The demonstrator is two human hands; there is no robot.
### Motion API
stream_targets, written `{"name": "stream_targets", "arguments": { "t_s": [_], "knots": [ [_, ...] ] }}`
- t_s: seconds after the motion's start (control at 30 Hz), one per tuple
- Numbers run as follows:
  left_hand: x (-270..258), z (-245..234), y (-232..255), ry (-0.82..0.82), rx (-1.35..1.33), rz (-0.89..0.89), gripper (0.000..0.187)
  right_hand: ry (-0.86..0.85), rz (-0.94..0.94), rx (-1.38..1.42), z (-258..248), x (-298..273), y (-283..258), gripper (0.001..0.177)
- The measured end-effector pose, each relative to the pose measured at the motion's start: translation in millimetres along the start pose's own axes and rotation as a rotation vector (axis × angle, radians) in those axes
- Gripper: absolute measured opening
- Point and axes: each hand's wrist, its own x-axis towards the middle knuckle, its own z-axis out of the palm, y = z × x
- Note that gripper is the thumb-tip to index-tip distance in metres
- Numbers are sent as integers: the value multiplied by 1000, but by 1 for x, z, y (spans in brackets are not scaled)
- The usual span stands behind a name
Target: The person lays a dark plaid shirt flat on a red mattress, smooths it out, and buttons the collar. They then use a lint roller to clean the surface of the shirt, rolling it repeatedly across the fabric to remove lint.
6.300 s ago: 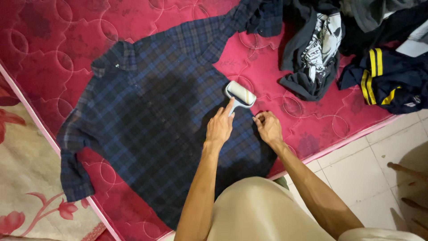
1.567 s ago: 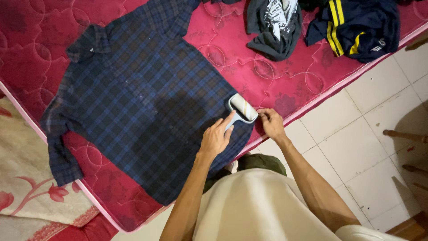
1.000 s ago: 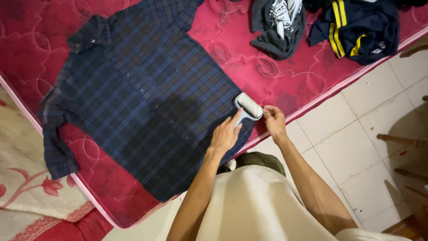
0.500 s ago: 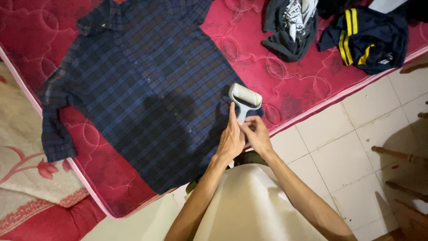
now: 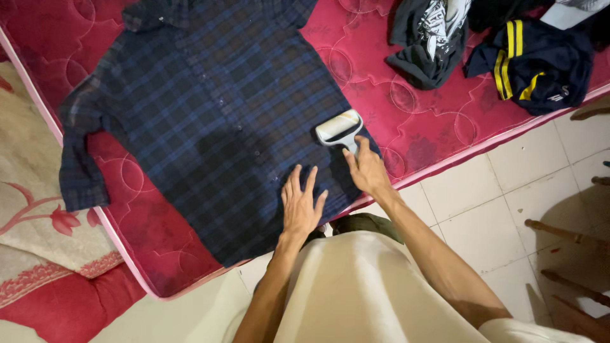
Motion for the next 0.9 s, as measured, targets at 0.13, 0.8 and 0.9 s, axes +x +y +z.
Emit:
{"name": "stream_targets", "arguments": {
  "t_s": [0.13,0.8,0.9],
  "knots": [
    [-15,18,-31,-118,199,43,78,-12,-55,-63,1,-6,12,44],
    [-57,53,-57,-132,430,186,61,20,-112,-172,-24,-106,72,41],
    [-61,66,-59,-49,423,190,55,-4,-69,-196,-31,-112,65,40]
  ]
}}
